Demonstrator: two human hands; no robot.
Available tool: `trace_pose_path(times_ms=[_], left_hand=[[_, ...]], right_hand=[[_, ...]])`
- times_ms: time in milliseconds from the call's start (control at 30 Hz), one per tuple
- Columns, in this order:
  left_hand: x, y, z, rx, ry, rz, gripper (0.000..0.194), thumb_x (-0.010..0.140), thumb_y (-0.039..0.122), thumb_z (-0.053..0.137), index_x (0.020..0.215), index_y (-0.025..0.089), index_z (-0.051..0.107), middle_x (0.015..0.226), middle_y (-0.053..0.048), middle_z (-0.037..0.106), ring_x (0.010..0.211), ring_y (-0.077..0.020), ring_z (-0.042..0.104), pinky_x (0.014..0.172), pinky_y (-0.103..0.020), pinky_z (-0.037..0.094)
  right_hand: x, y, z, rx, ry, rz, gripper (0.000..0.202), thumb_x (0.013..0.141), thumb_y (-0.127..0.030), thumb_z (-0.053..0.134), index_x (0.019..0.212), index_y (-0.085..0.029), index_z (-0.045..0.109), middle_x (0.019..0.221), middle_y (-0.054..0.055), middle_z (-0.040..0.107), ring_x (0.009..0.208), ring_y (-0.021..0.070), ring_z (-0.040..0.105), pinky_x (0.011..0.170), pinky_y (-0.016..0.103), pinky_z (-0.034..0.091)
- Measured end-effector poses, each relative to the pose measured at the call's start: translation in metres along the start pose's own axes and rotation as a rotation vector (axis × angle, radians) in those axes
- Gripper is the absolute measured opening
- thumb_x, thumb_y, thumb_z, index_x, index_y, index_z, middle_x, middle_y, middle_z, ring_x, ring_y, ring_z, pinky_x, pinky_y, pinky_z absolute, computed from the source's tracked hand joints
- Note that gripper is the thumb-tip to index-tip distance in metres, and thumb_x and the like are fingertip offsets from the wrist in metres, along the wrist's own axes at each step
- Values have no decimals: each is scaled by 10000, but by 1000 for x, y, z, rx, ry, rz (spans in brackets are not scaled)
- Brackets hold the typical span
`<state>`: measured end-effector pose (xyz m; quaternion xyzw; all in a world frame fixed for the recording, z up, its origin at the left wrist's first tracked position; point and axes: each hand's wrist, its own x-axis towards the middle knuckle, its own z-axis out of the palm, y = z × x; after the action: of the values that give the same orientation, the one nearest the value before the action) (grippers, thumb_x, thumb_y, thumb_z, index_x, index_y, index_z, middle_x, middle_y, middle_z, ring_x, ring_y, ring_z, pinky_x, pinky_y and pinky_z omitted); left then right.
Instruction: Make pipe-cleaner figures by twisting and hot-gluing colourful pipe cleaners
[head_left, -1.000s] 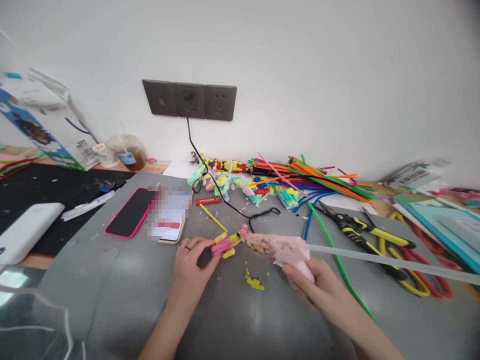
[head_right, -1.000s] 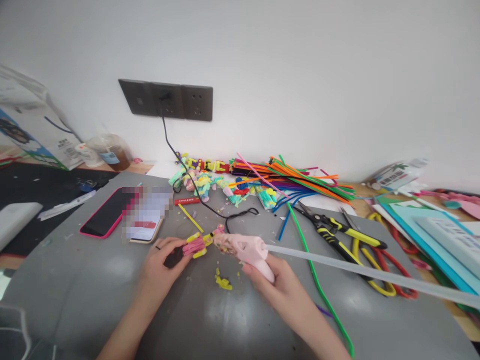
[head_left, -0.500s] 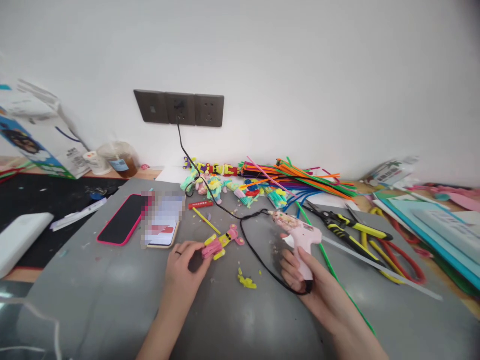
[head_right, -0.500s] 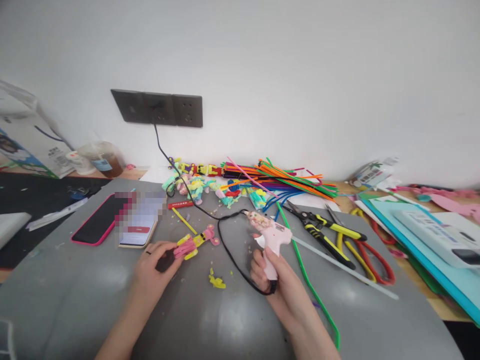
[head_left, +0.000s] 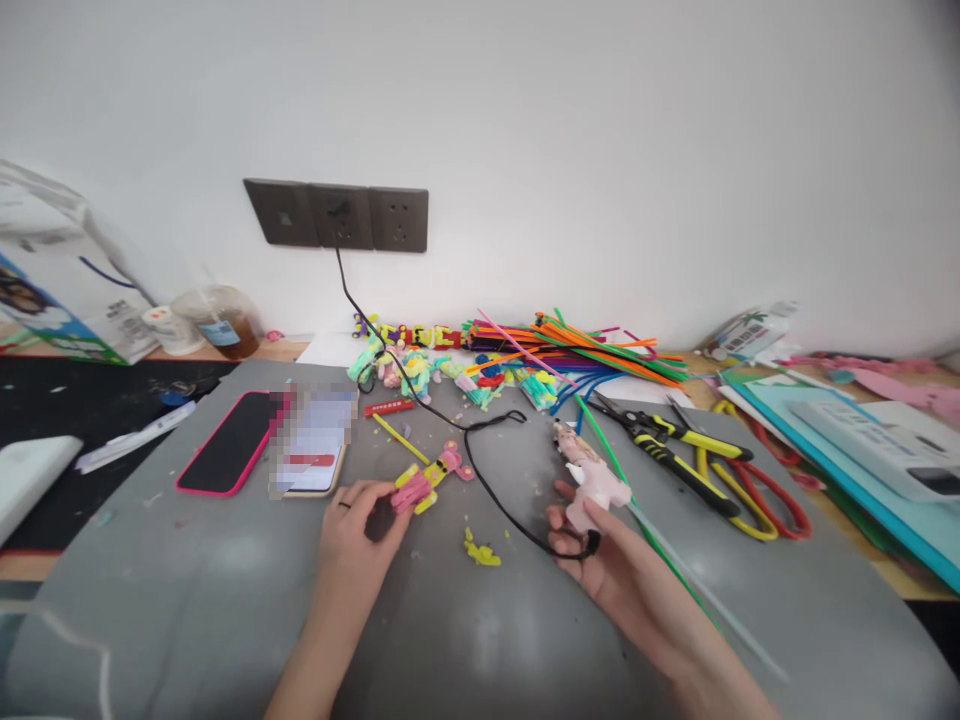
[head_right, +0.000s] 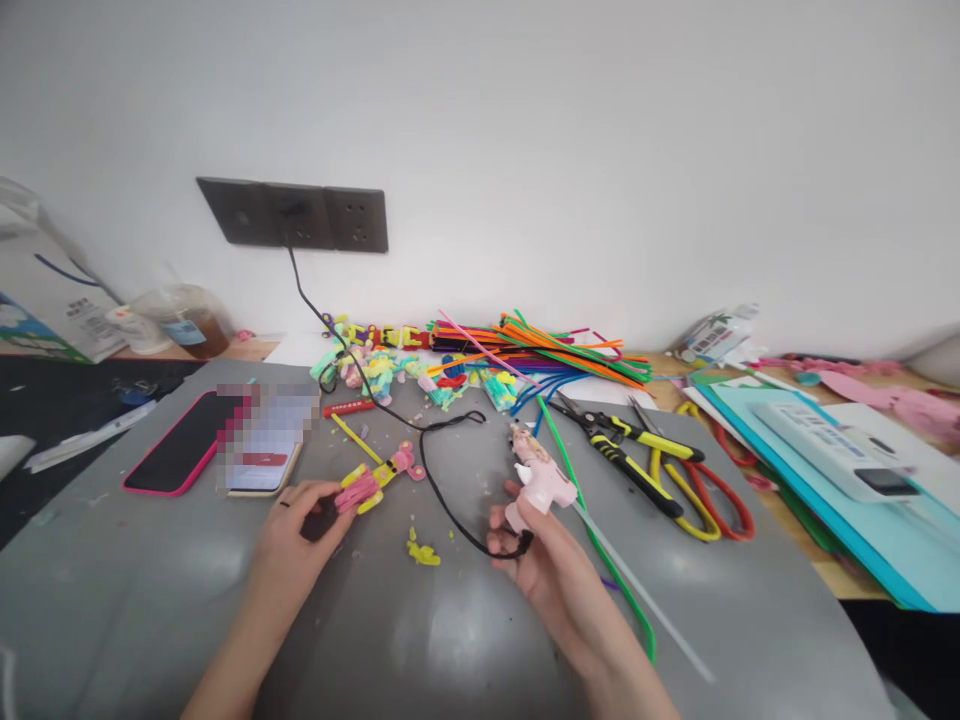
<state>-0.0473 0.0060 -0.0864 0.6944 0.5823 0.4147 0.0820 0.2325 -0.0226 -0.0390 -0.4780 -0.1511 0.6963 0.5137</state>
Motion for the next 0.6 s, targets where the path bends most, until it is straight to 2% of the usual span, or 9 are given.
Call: trace_pose_path(times_ms=[133, 233, 333, 400, 433, 467, 533, 600], left_hand=[[-1, 1, 0, -16, -5, -29, 108, 850, 300, 651, 915, 220, 684, 836, -34, 717, 737, -210, 626, 697, -347, 504], [-2, 1, 0, -21, -18, -41, 107, 852, 295, 651, 924, 221, 679, 847, -33, 715, 757, -217, 624, 715, -356, 500], [-3, 0, 0, -18, -25, -33, 110, 842, 283, 659, 934, 226, 674, 858, -31, 717, 774, -222, 630, 733, -365, 501], [-3, -1, 0, -10, -42, -33, 122, 830, 266, 668, 947, 231, 672, 884, -32, 724, 785, -225, 634, 737, -368, 502], [-4, -2, 0, -5, -50, -37, 127, 824, 257, 672, 950, 234, 671, 897, -32, 727, 791, -228, 635, 741, -371, 502], [-4, -3, 1, 1, -54, -42, 131, 820, 252, 676, 949, 236, 669, 907, -32, 729, 799, -232, 636, 747, -375, 503], [-4, -3, 1, 9, -58, -47, 133, 815, 256, 687, 945, 240, 667, 913, -32, 731, 811, -239, 638, 760, -384, 502], [-4, -4, 1, 5, -55, -42, 132, 814, 260, 692, 943, 243, 666, 909, -30, 731, 816, -241, 641, 762, -384, 502]], right_hand=[[-19, 0, -14, -242, 3, -58, 438, 748, -506, 818, 1025, -187, 705, 981, 94, 727, 932, 245, 682, 827, 361, 567], [-28, 3, -27, -392, 86, -135, 546, 734, -575, 794, 1120, -210, 667, 1073, 108, 716, 1037, 283, 673, 905, 394, 547], [-33, 5, -34, -707, 236, -336, 548, 699, -582, 788, 1099, -239, 639, 919, 67, 684, 839, 264, 670, 762, 396, 553], [-34, 8, -30, -979, 330, -556, 396, 736, -519, 754, 1005, -247, 650, 789, 34, 622, 703, 234, 601, 664, 376, 505], [-33, 10, -25, -1093, 330, -658, 295, 773, -468, 722, 959, -250, 652, 760, 28, 602, 679, 226, 573, 646, 368, 479], [-32, 12, -18, -1185, 287, -743, 196, 810, -409, 687, 921, -252, 653, 749, 29, 596, 676, 224, 561, 641, 361, 459], [-27, 19, -3, -1315, 112, -841, 42, 848, -288, 635, 855, -251, 653, 748, 36, 614, 699, 226, 575, 647, 352, 432], [-19, 27, 11, -1435, -19, -873, 71, 836, -183, 634, 814, -246, 657, 751, 33, 637, 719, 230, 596, 671, 354, 411]])
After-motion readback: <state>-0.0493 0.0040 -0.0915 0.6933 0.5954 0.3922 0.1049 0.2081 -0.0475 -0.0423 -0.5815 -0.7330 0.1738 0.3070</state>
